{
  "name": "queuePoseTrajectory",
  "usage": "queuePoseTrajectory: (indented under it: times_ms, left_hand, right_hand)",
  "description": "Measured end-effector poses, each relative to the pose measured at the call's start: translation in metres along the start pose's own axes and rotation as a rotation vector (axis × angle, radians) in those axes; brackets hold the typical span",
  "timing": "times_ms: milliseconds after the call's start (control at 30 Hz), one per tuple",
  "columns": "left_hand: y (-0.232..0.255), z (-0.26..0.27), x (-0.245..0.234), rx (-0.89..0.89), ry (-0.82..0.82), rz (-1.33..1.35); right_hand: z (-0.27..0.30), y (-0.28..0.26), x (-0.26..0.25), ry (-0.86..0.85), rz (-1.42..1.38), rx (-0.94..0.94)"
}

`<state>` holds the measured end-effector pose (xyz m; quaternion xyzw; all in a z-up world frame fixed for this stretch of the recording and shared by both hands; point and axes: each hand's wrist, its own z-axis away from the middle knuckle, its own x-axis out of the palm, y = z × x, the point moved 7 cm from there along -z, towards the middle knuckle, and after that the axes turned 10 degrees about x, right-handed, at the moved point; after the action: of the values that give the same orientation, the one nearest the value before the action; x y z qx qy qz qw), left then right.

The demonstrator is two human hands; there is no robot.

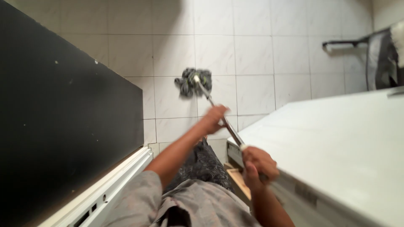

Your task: Mop the floor of a residence starting from a laundry/utility area through a hallway into a bedroom.

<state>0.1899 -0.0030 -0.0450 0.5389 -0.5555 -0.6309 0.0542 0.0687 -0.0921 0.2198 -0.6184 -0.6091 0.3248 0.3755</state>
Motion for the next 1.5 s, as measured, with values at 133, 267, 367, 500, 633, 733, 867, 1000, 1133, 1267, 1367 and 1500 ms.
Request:
queuePoseTrajectory:
  times_ms: [133, 267, 367, 500, 633, 733, 867, 1000, 1133, 1267, 1367, 1500]
  left_hand:
    - [-0.057, 0.029, -0.084, -0.182, 0.211, -0.175]
    - [-0.064, 0.081, -0.115, -0.551, 0.274, -0.210]
    - [-0.054, 0.113, -0.111, -0.764, 0.241, -0.142]
    - [-0.038, 0.130, -0.091, -0.856, 0.218, 0.009]
    - [-0.045, 0.130, -0.092, -0.836, 0.206, 0.031]
    - [-0.041, 0.121, -0.091, -0.693, 0.254, -0.062]
    - [-0.016, 0.087, -0.095, -0.419, 0.327, -0.044]
    - [0.043, 0.066, -0.075, -0.035, 0.416, -0.062]
    - [0.116, 0.068, -0.032, 0.240, 0.418, -0.004]
    - [0.182, 0.106, 0.057, 0.440, 0.074, 0.296]
    - [0.225, 0.141, 0.078, 0.515, -0.086, 0.477]
    - [0.259, 0.139, 0.080, 0.620, -0.202, 0.503]
  right_hand:
    - [-0.070, 0.113, -0.011, 0.028, -0.079, -0.110]
    - [-0.172, 0.200, 0.006, 0.062, 0.023, -0.131]
    - [-0.219, 0.294, 0.024, 0.091, 0.042, -0.095]
    - [-0.229, 0.413, 0.023, 0.260, 0.008, 0.137]
    - [-0.219, 0.388, 0.015, 0.327, 0.026, 0.200]
    - [-0.191, 0.344, 0.004, 0.295, 0.103, 0.286]
    - [-0.122, 0.270, -0.020, 0.309, -0.007, 0.309]
    - [-0.019, 0.139, -0.024, 0.318, 0.129, 0.353]
    - [0.084, -0.004, -0.010, 0.367, 0.361, 0.420]
    - [0.124, -0.130, 0.010, 0.239, 0.520, 0.682]
    - [0.146, -0.166, 0.015, 0.154, 0.485, 0.618]
    - [0.175, -0.169, 0.011, 0.155, 0.313, 0.255]
